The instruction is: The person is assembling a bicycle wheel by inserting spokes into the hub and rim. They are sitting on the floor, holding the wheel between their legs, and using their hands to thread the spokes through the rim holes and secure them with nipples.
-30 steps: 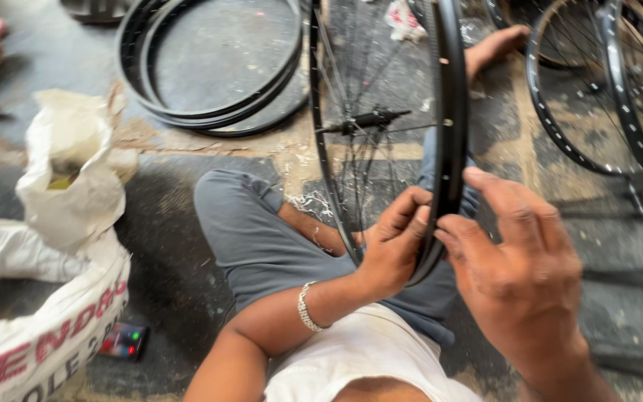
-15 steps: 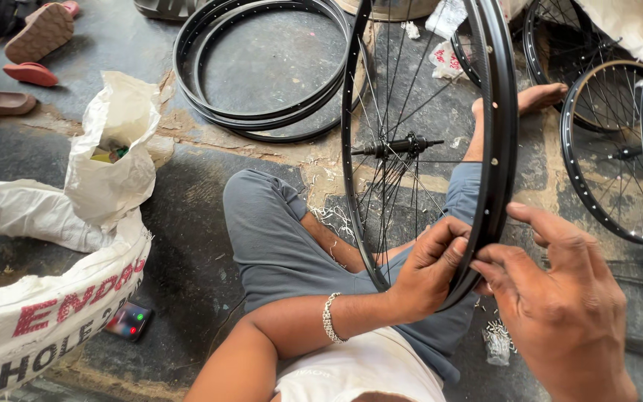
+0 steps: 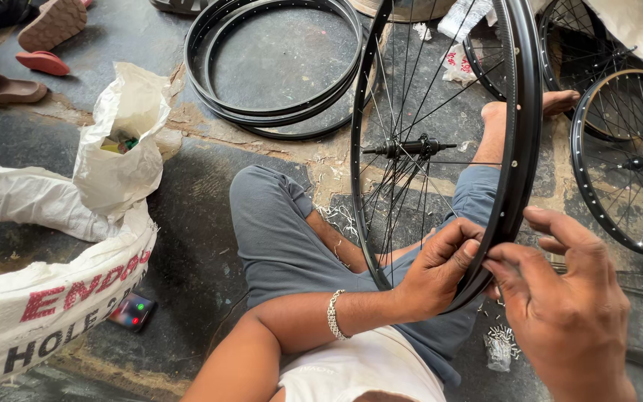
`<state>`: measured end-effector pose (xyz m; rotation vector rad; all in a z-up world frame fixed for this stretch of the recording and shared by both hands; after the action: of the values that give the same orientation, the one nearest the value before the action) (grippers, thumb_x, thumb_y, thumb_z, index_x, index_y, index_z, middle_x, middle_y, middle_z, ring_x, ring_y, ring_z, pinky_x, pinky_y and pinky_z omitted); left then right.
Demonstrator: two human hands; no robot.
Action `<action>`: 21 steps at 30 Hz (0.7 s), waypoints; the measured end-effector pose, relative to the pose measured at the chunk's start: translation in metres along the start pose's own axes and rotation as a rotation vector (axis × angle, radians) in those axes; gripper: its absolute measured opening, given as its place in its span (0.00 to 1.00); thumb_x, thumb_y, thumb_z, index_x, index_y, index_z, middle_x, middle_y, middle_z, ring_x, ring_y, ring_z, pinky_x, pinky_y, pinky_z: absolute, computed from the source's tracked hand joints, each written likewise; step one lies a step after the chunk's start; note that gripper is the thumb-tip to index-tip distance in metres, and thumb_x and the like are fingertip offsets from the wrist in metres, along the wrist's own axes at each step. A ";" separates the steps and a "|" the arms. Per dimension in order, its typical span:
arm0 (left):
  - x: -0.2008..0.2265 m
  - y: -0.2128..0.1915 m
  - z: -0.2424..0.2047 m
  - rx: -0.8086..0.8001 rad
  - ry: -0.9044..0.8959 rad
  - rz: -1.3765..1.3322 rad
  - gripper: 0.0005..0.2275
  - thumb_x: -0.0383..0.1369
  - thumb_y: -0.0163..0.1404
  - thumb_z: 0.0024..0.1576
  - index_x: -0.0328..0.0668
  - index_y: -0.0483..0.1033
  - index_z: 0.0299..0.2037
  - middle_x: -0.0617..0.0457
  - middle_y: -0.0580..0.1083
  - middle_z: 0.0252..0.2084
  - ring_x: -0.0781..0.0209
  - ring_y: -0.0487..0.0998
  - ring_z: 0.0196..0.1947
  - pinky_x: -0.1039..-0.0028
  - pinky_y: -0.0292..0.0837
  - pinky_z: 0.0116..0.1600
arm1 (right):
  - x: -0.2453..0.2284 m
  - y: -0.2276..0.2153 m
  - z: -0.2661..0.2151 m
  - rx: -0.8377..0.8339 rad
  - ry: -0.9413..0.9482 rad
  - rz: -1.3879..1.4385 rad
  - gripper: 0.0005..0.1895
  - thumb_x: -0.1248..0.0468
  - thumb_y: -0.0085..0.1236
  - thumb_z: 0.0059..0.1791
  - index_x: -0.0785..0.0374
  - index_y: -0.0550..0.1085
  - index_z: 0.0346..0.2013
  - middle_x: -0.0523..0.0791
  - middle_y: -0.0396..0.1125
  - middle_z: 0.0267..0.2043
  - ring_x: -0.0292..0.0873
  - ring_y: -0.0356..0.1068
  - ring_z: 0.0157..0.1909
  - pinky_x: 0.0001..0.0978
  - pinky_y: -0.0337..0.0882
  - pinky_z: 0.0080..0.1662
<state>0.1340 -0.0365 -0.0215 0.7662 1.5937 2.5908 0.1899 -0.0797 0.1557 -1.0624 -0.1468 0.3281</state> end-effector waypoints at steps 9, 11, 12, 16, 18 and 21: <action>0.008 -0.008 0.012 -0.072 0.043 0.287 0.11 0.37 0.43 0.74 0.38 0.65 0.57 0.57 0.70 0.51 0.74 0.69 0.54 0.79 0.65 0.62 | 0.001 0.015 -0.027 0.148 -0.025 -0.040 0.07 0.61 0.69 0.51 0.55 0.80 0.41 0.43 0.67 0.57 0.41 0.73 0.46 0.33 0.75 0.46; 0.010 -0.007 0.015 -0.074 0.048 0.360 0.11 0.38 0.42 0.74 0.37 0.66 0.57 0.58 0.69 0.50 0.75 0.68 0.53 0.80 0.64 0.61 | 0.005 0.018 -0.031 0.140 -0.039 -0.114 0.07 0.63 0.71 0.47 0.57 0.81 0.38 0.44 0.68 0.55 0.43 0.73 0.45 0.36 0.77 0.46; 0.010 -0.004 0.016 -0.071 0.066 0.391 0.11 0.38 0.41 0.75 0.37 0.66 0.56 0.59 0.69 0.48 0.75 0.67 0.52 0.80 0.64 0.60 | 0.008 0.021 -0.034 0.131 -0.043 -0.163 0.07 0.65 0.72 0.45 0.58 0.82 0.36 0.44 0.68 0.54 0.44 0.73 0.45 0.38 0.78 0.46; 0.017 0.000 0.018 -0.037 0.200 0.631 0.13 0.40 0.39 0.77 0.37 0.68 0.49 0.61 0.68 0.41 0.76 0.66 0.45 0.82 0.65 0.53 | 0.028 0.037 -0.033 0.105 -0.175 -0.018 0.08 0.61 0.65 0.51 0.60 0.79 0.42 0.47 0.62 0.57 0.44 0.73 0.55 0.30 0.79 0.52; 0.013 -0.003 0.018 -0.032 0.171 0.594 0.14 0.40 0.39 0.78 0.37 0.68 0.46 0.61 0.67 0.37 0.76 0.65 0.40 0.83 0.64 0.48 | 0.038 0.044 -0.037 0.097 -0.214 0.051 0.09 0.61 0.64 0.52 0.62 0.78 0.43 0.49 0.59 0.59 0.45 0.72 0.56 0.30 0.80 0.53; 0.008 -0.008 0.022 -0.026 0.139 0.541 0.18 0.40 0.39 0.80 0.37 0.67 0.39 0.62 0.64 0.33 0.77 0.62 0.37 0.83 0.62 0.44 | 0.047 0.052 -0.037 0.106 -0.234 0.070 0.10 0.60 0.65 0.52 0.64 0.78 0.41 0.51 0.59 0.60 0.47 0.71 0.55 0.32 0.79 0.52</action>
<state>0.1342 -0.0116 -0.0172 1.1815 1.5537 3.0811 0.2342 -0.0712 0.0903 -0.9236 -0.2988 0.5184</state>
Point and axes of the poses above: each hand's wrist, its own z-axis towards the middle knuckle, its own y-axis out of the palm, x = y × z, the point moved 6 cm from there along z, towards the middle knuckle
